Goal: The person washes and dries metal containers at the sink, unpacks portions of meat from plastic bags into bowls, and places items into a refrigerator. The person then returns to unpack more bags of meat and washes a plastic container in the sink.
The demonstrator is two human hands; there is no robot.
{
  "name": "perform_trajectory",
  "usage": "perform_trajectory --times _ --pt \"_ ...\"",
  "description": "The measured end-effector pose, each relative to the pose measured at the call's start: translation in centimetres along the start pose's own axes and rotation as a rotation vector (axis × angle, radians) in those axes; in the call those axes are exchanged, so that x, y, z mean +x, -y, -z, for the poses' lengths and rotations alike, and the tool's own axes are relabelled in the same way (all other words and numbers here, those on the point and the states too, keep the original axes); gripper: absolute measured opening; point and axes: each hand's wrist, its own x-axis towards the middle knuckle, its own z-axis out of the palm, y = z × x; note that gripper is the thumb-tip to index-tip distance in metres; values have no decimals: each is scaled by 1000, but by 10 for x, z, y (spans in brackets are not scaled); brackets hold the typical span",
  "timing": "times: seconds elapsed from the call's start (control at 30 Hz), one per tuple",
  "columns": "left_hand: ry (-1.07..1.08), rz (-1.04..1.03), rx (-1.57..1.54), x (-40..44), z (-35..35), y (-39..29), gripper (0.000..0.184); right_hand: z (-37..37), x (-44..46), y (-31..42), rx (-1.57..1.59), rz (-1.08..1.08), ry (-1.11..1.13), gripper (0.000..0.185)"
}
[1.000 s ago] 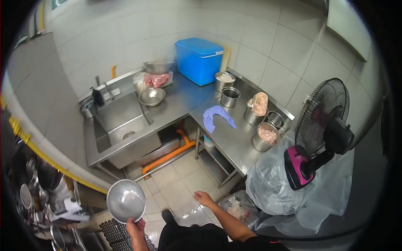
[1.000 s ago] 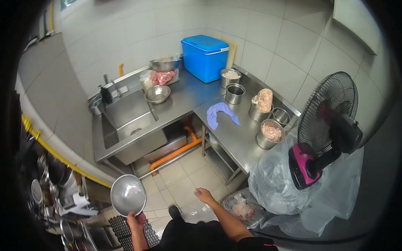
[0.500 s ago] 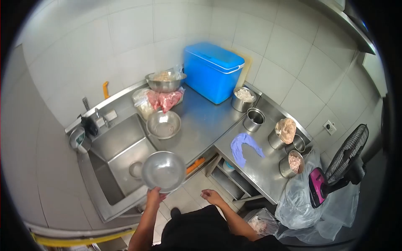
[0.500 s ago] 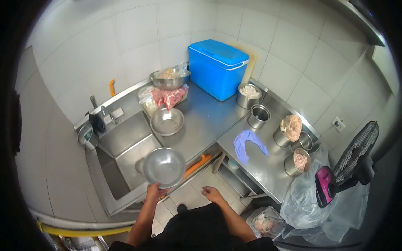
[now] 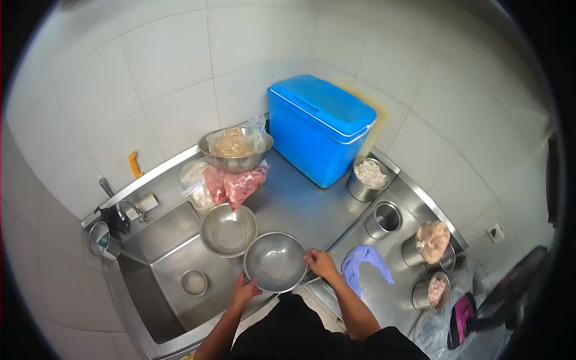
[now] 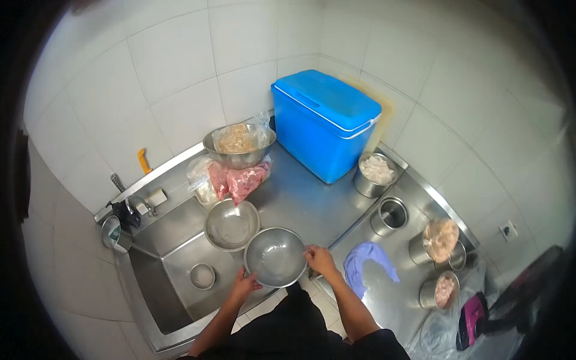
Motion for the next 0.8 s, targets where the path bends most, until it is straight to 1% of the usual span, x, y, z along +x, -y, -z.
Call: perform_trajectory --times 0.03,0.1,0.13,0.17,0.23,0.27,0.3,0.37,0.4,0.47,0.53,0.57,0.63,0.7,0.77,0.8 --pt "-24 6 0 4 -2 -4 66 6 20 -3 12 3 21 27" --pt "-73 42 -112 4 -2 -5 70 15 52 -11 11 -13 -4 26" --pt "-82 22 -97 6 3 -4 70 15 68 -18 -17 -6 -24 31" --pt "-124 27 -115 8 8 -3 70 16 82 -23 -11 10 19 31" --pt "-188 23 -12 10 9 -17 68 27 103 -16 -130 -42 197 41" --pt "-259 6 -20 10 9 -23 67 29 111 -14 -142 -25 304 44" --pt "-282 16 -26 12 11 -26 67 23 117 -18 -138 -20 328 44" --pt "-423 -10 -144 20 16 -34 66 10 131 -29 -188 92 332 44" --pt "-451 -37 -142 21 19 -39 67 6 140 -37 -187 94 340 44" --pt "-490 -56 -99 28 28 -49 67 8 161 -53 -290 102 214 39" --pt "-536 -96 -44 33 38 -55 68 27 181 -53 -222 -37 83 34" --pt "-531 -90 -43 37 44 -57 68 34 187 -50 -226 -44 83 34" --pt "-568 -57 40 39 49 -65 64 48 197 -38 -292 223 -89 35" --pt "-574 -73 78 32 50 -71 65 38 220 -21 -406 502 -338 47" --pt "-574 -103 121 30 52 -77 66 32 244 42 -254 314 -244 54" --pt "-634 -154 199 29 53 -78 66 29 259 71 1 213 -164 60"
